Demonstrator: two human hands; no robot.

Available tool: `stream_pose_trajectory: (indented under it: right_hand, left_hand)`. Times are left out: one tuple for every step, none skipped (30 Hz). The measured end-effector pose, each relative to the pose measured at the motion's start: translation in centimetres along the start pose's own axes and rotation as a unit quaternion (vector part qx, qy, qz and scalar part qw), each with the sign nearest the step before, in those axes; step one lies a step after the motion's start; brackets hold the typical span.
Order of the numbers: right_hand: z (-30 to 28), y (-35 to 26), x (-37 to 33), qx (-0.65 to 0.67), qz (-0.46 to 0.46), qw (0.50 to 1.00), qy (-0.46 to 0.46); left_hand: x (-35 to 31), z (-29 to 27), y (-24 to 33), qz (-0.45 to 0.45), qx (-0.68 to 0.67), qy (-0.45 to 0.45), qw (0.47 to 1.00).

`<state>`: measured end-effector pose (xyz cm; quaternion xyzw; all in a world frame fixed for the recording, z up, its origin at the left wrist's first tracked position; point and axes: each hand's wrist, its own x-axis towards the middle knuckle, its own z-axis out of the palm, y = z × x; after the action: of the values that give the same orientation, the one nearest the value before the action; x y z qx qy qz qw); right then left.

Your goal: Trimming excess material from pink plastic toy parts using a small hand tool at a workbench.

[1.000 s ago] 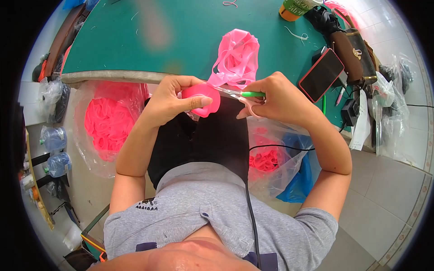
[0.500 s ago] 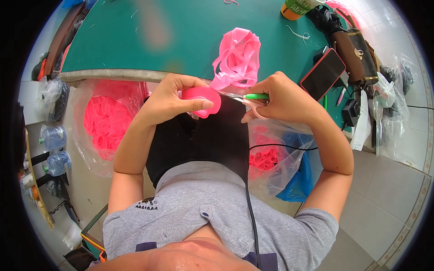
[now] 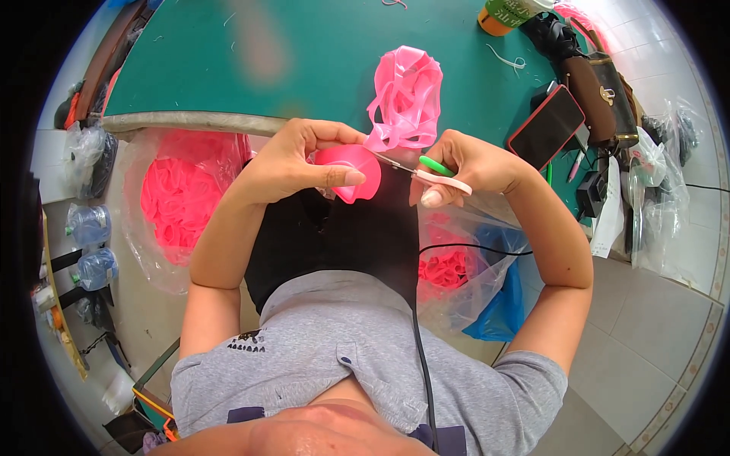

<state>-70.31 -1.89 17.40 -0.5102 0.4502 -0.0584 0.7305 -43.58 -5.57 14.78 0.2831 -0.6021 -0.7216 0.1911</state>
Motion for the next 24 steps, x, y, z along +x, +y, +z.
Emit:
stream_pose_trajectory:
  right_hand:
    - [-0.1,0.0,0.1,-0.003,-0.015,1.0,-0.012]
    - [-0.1,0.0,0.1,-0.005,-0.03,0.999,-0.024]
    - [-0.1,0.0,0.1,-0.005,-0.03,0.999,-0.025]
    - [-0.1,-0.1,0.2,-0.008,-0.037,0.999,-0.024]
    - [-0.1,-0.2,0.2,-0.01,-0.045,0.999,-0.023]
    - [0.0,-0.3,0.3,-0.01,-0.045,0.999,-0.024]
    - [0.1,-0.4,0.3,0.006,-0.039,0.999,-0.019]
    - [0.2,-0.4,0.4,0.023,-0.033,0.999,-0.015]
    - [0.2,-0.4,0.4,0.024,-0.033,0.999,-0.014]
    - [0.2,-0.3,0.3,0.022,-0.034,0.999,-0.011]
    - [0.2,-0.2,0.3,0.02,-0.036,0.999,-0.008]
    - [0.2,-0.3,0.2,0.021,-0.036,0.999,-0.008]
    - [0.3,-0.5,0.2,0.018,-0.032,0.999,-0.008]
    - [0.3,-0.6,0.2,0.016,-0.028,0.999,-0.008]
    - [0.3,-0.7,0.3,0.016,-0.028,0.999,-0.01]
    - [0.3,-0.7,0.3,0.017,-0.024,0.999,-0.013]
    - [0.3,-0.7,0.2,0.018,-0.02,1.0,-0.016]
    - [0.2,-0.7,0.2,0.018,-0.02,1.0,-0.014]
    - [0.2,-0.4,0.2,0.016,-0.023,1.0,-0.013]
    - [0.1,-0.2,0.3,0.014,-0.025,1.0,-0.011]
    - [-0.1,0.1,0.4,0.014,-0.026,1.0,-0.012]
    - [-0.2,0.3,0.4,0.007,-0.029,0.999,-0.012]
    - [-0.2,0.4,0.4,0.001,-0.033,0.999,-0.011]
    - [-0.1,0.2,0.2,0.001,-0.033,0.999,-0.012]
  left_hand:
    - [0.0,0.0,0.2,-0.008,-0.024,-0.009,1.0]
    - [-0.1,0.0,0.3,-0.009,-0.024,-0.008,1.0]
    - [-0.1,0.0,0.4,-0.016,-0.036,-0.013,0.999]
    - [-0.1,0.0,0.4,-0.022,-0.048,-0.018,0.998]
    - [-0.1,0.0,0.4,-0.022,-0.048,-0.018,0.998]
    - [-0.1,0.0,0.4,-0.017,-0.039,-0.024,0.999]
    - [0.0,0.0,0.4,-0.013,-0.03,-0.031,0.999]
    - [0.1,0.0,0.4,-0.013,-0.03,-0.031,0.999]
    - [0.1,0.0,0.4,-0.018,-0.026,-0.036,0.999]
    - [0.2,0.0,0.4,-0.024,-0.021,-0.041,0.999]
    - [0.2,0.0,0.5,-0.024,-0.021,-0.041,0.999]
    - [0.2,0.0,0.5,-0.023,-0.027,-0.043,0.998]
    - [0.2,-0.1,0.5,-0.022,-0.032,-0.042,0.998]
    - [0.2,-0.1,0.4,-0.023,-0.032,-0.041,0.998]
    - [0.2,-0.1,0.1,-0.007,-0.018,-0.034,0.999]
    - [0.3,0.0,0.0,0.009,-0.003,-0.031,0.999]
    - [0.3,0.0,0.1,0.01,-0.003,-0.033,0.999]
    - [0.4,0.0,0.3,0.005,0.006,-0.031,0.999]
    - [0.3,-0.1,0.4,-0.002,0.016,-0.028,0.999]
    - [0.3,-0.1,0.4,-0.002,0.016,-0.028,0.999]
    - [0.3,-0.1,0.3,-0.013,0.013,-0.031,0.999]
    - [0.3,-0.1,0.3,-0.024,0.009,-0.035,0.999]
    - [0.4,-0.1,0.3,-0.024,0.009,-0.035,0.999]
    - [0.4,-0.1,0.2,-0.017,0.011,-0.053,0.998]
